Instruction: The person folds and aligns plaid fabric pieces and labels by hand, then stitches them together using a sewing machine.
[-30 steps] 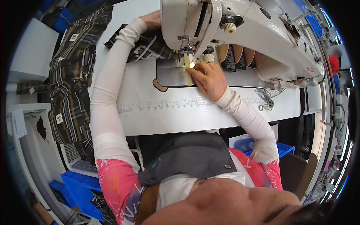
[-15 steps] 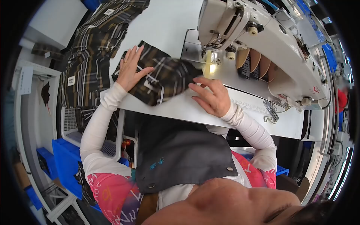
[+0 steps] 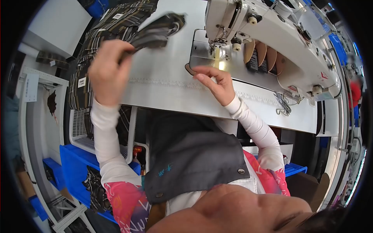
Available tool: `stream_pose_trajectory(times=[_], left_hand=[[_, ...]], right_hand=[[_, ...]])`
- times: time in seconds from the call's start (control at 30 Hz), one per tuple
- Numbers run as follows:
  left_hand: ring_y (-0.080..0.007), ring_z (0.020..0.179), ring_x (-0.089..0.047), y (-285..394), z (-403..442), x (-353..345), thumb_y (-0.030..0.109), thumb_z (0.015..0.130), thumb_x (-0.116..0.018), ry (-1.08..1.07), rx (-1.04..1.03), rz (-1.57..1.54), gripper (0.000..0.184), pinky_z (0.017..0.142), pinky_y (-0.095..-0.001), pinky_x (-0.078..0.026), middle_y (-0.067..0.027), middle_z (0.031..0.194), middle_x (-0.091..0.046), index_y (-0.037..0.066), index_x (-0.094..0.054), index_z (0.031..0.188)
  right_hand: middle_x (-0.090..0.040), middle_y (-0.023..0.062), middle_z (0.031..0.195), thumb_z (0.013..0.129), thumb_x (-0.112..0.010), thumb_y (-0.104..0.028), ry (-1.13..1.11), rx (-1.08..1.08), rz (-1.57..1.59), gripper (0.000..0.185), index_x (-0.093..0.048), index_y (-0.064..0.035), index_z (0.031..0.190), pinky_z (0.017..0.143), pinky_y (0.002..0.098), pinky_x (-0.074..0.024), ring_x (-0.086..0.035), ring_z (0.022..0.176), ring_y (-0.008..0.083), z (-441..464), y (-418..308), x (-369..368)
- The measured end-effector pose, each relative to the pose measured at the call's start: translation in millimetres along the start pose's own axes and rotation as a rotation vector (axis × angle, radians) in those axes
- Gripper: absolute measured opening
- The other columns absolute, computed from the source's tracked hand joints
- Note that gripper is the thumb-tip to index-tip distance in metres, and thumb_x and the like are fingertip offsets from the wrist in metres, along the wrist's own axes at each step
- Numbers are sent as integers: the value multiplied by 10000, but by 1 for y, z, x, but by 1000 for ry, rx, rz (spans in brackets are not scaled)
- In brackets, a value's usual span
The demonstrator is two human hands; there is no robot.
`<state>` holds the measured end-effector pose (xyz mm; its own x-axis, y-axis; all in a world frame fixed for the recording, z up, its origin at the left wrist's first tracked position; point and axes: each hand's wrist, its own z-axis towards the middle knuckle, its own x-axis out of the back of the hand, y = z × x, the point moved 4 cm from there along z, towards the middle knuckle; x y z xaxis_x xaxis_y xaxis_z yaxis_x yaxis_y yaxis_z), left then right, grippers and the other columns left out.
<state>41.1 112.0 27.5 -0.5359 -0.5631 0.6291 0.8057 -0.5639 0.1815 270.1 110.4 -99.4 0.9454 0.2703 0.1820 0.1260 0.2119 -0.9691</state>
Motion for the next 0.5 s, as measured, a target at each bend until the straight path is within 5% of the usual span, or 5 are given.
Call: stream_pose_trajectory(times=[0.07,0.17,0.3,0.37,0.5], left_hand=[[-255,734,-596,37,-28,-25,-62,618,-620,-153,-79,108,245,622,-329,-473,-95,813,-579,44,-586,837],[-212,643,-560,73,-75,-75,41,702,-610,-265,-68,-153,202,538,-290,-454,-65,814,-515,78,-560,894],[-231,808,-546,93,-105,-91,41,658,-727,-392,412,-979,270,692,-308,-447,-76,953,-546,45,-602,897],[-257,875,-528,90,-104,-100,39,643,-736,-136,158,-626,244,746,-338,-428,-79,961,-546,61,-601,844],[-256,913,-521,85,-97,-114,85,621,-762,-175,155,-613,259,788,-348,-406,-69,993,-546,81,-591,815]], right_hand=[[-638,65,967,836,-623,-222,2,-80,294,390,-559,-5,1153,709,254,-444,-571,822,120,-11,-2,-13],[-646,61,847,860,-595,-220,62,-222,567,289,-621,22,1015,662,213,-446,-583,769,98,-22,14,-24],[-632,15,795,863,-576,-161,89,-270,656,170,-629,-3,894,649,180,-451,-580,708,71,-39,46,2],[-633,25,815,871,-563,-157,127,-305,797,166,-613,-6,920,662,191,-461,-584,714,74,-45,38,13],[-631,61,896,856,-590,-197,54,-560,1007,222,-581,-6,970,691,246,-512,-620,768,116,-57,27,13]])
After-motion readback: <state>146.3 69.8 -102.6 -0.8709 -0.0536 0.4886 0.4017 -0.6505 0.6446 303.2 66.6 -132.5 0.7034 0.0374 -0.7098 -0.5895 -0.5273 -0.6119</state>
